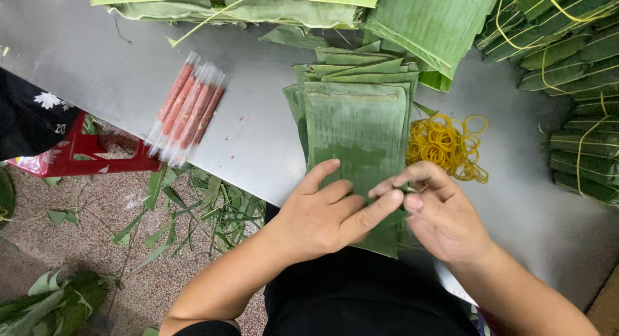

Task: The person folds banana leaves around pink meat rolls, rolls them into tight cylinders, and secures each roll with yellow rubber bands, setting finished rolls on the table and gathering a bundle of completed rolls.

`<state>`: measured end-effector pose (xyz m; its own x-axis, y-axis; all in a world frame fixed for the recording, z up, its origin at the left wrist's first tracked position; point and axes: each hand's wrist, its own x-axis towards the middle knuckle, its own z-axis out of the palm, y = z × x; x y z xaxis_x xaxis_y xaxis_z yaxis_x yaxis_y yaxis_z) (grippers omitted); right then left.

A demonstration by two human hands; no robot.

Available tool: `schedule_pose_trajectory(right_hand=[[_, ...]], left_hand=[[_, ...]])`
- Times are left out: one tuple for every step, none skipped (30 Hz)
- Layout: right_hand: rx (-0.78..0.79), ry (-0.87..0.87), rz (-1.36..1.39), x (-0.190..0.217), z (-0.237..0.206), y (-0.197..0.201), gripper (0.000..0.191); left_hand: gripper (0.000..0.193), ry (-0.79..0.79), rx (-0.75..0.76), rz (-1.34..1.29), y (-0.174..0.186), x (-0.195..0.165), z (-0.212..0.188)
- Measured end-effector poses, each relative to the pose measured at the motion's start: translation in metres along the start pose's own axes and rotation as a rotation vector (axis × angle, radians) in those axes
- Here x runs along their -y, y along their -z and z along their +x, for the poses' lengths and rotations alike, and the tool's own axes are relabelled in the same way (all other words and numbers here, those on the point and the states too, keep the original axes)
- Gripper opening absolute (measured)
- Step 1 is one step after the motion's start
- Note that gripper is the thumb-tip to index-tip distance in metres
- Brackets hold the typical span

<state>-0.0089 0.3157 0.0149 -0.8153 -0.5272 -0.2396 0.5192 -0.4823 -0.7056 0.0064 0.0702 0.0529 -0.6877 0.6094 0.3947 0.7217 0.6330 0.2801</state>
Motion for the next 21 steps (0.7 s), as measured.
schedule_pose_trajectory(right_hand=[[0.026,0.021,0.077,-0.001,-0.001,-0.001,0.017],[0.019,0.091,-0.075,-0.001,-0.002,-0.001,0.014],[0.014,0.16,-0.227,-0.001,-0.003,-0.002,0.012],[0.01,0.229,-0.379,-0.001,-0.005,-0.003,0.011],[-0.038,0.237,-0.516,-0.001,-0.006,-0.004,0.016],[-0.087,0.246,-0.653,0.0,-0.008,-0.005,0.021],[-0.136,0.256,-0.792,0.002,-0.009,-0.006,0.027],[-0.097,0.215,-0.765,0.005,-0.009,-0.005,0.031],[-0.06,0.17,-0.735,0.01,-0.009,-0.003,0.035],[-0.026,0.126,-0.704,0.016,-0.009,0.0,0.039],[-0.086,0.172,-0.787,0.025,-0.008,0.007,0.037],[-0.143,0.219,-0.867,0.032,-0.006,0.014,0.036],[-0.329,0.224,-1.244,0.041,-0.005,0.025,0.031],[-0.523,0.218,-1.617,0.05,-0.001,0.039,0.026],[-0.534,0.292,-1.734,0.059,0.006,0.055,0.022],[-0.529,0.324,-1.789,0.062,0.012,0.068,0.019],[-0.525,0.357,-1.845,0.064,0.018,0.081,0.015],[-0.503,0.341,-1.838,0.065,0.023,0.091,0.012],[-0.479,0.324,-1.829,0.065,0.026,0.097,0.011],[-0.489,0.307,-1.906,0.066,0.027,0.101,0.011],[-0.501,0.289,-1.983,0.066,0.028,0.099,0.011]], left_hand=[[0.088,-0.01,-0.019,-0.043,-0.001,0.0,-0.001],[0.094,-0.021,-0.04,-0.086,-0.003,0.0,-0.001],[0.098,0.001,-0.034,-0.16,-0.005,0.0,0.0],[0.103,0.024,-0.027,-0.233,-0.009,0.0,0.001],[0.109,0.047,-0.02,-0.306,-0.011,-0.001,0.003],[0.107,0.068,-0.03,-0.285,-0.015,-0.003,0.005],[0.106,0.086,-0.042,-0.262,-0.019,-0.006,0.007],[0.105,0.105,-0.055,-0.24,-0.021,-0.007,0.009],[0.102,0.136,-0.052,-0.261,-0.022,-0.009,0.01],[0.1,0.165,-0.047,-0.284,-0.023,-0.009,0.011],[0.098,0.191,-0.048,-0.308,-0.023,-0.009,0.011],[0.1,0.253,-0.037,-0.374,-0.022,-0.009,0.01],[0.102,0.319,-0.023,-0.439,-0.02,-0.007,0.008],[0.104,0.386,-0.007,-0.506,-0.018,-0.004,0.006],[0.105,0.391,-0.035,-0.551,-0.015,-0.002,0.004],[0.105,0.392,-0.065,-0.596,-0.013,0.0,0.002],[0.106,0.39,-0.098,-0.639,-0.011,0.001,0.0],[0.106,0.385,-0.102,-0.652,-0.01,0.002,-0.001],[0.107,0.383,-0.105,-0.663,-0.009,0.003,-0.002],[0.107,0.385,-0.107,-0.674,-0.008,0.003,-0.003],[0.106,0.393,-0.088,-0.741,-0.009,0.004,-0.003]])
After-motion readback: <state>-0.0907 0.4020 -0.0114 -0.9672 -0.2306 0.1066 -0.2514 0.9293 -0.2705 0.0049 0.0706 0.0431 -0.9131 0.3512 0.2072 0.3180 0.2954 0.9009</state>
